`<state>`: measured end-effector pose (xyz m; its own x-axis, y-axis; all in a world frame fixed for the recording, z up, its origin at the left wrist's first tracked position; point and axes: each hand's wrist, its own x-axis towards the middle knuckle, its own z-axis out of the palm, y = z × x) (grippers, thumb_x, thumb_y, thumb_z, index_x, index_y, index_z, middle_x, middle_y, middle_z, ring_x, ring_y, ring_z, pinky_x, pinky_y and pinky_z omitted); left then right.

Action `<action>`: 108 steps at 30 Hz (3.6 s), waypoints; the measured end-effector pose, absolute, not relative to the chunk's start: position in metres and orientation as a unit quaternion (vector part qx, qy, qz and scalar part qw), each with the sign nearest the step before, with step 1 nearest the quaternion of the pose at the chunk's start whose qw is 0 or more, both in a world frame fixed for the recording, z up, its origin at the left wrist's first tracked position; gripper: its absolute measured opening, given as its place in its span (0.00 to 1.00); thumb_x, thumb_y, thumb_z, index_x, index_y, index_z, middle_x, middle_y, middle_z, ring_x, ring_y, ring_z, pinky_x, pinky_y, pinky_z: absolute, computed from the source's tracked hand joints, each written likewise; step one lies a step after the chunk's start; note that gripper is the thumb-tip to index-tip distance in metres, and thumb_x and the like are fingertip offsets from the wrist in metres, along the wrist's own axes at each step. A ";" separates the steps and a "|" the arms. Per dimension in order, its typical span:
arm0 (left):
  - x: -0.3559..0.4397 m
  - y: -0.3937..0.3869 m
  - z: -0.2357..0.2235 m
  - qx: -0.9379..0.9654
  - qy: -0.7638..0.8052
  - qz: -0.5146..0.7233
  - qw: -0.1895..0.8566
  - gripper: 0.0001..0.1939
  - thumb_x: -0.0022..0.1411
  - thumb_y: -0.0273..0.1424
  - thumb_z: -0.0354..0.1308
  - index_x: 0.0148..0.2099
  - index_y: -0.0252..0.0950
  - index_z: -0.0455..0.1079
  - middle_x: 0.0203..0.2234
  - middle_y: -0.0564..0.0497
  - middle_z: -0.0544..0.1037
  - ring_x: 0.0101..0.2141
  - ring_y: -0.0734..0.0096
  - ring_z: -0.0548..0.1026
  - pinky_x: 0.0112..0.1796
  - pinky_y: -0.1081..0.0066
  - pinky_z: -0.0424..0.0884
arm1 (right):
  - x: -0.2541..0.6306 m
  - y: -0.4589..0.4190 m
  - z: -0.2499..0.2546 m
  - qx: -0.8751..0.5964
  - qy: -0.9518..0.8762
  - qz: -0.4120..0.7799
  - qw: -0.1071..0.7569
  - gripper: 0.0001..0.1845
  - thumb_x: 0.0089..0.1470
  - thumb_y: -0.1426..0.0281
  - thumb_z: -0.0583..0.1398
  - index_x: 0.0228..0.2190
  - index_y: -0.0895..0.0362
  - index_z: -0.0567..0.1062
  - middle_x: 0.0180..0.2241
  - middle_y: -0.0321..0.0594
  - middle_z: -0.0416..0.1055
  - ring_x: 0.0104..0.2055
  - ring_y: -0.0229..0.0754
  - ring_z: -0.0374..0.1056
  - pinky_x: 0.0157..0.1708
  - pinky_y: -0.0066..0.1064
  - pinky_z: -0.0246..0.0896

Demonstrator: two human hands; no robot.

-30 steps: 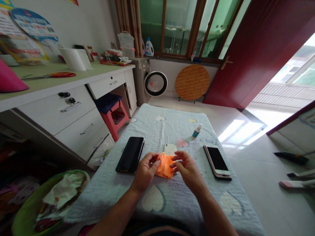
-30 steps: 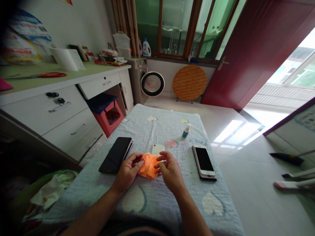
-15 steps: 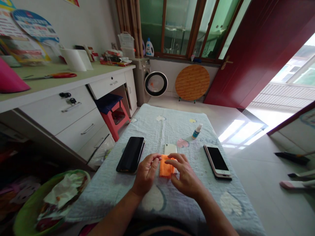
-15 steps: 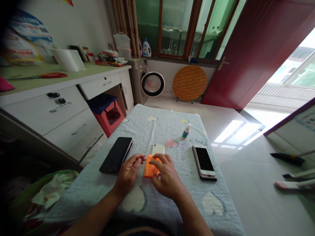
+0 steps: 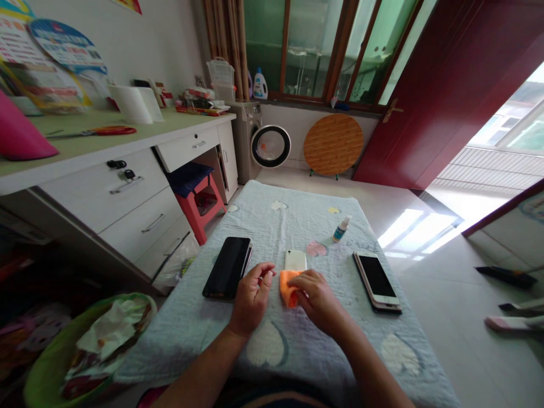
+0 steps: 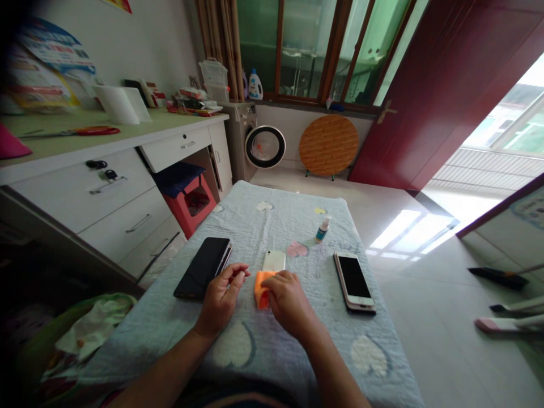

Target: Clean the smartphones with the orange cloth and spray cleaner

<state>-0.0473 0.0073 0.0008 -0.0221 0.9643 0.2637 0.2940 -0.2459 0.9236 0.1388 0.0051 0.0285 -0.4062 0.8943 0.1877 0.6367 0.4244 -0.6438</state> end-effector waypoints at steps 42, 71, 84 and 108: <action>-0.034 0.010 -0.007 0.776 0.505 0.339 0.165 0.12 0.60 0.34 0.61 0.46 0.38 0.70 0.39 0.48 0.78 0.42 0.58 0.73 0.44 0.59 0.69 | 0.152 -0.005 0.009 -0.427 -0.857 0.130 0.258 0.16 0.60 0.78 0.54 0.43 0.55 0.78 0.48 0.44 0.76 0.52 0.47 0.69 0.51 0.39 0.66; -0.035 0.000 -0.002 0.844 0.459 0.254 0.110 0.07 0.67 0.32 0.53 0.43 0.37 0.71 0.39 0.47 0.79 0.43 0.58 0.75 0.42 0.60 0.67 | 0.113 0.064 -0.001 -0.370 -0.884 0.136 0.253 0.10 0.56 0.78 0.56 0.32 0.56 0.77 0.33 0.40 0.76 0.42 0.41 0.71 0.47 0.30 0.61; -0.033 -0.004 0.005 0.845 0.479 0.221 0.088 0.05 0.66 0.33 0.56 0.40 0.38 0.69 0.39 0.50 0.78 0.41 0.61 0.75 0.40 0.63 0.66 | 0.147 0.076 0.003 -0.438 -0.838 0.152 0.288 0.14 0.59 0.80 0.53 0.31 0.57 0.77 0.34 0.40 0.76 0.38 0.41 0.72 0.40 0.28 0.63; -0.033 -0.004 -0.002 0.836 0.474 0.258 0.099 0.31 0.53 0.31 0.56 0.60 0.32 0.59 0.50 0.40 0.73 0.51 0.51 0.69 0.53 0.52 0.64 | 0.132 -0.007 0.013 -0.372 -0.871 0.164 0.276 0.11 0.61 0.76 0.55 0.38 0.55 0.78 0.43 0.43 0.77 0.52 0.44 0.69 0.56 0.36 0.59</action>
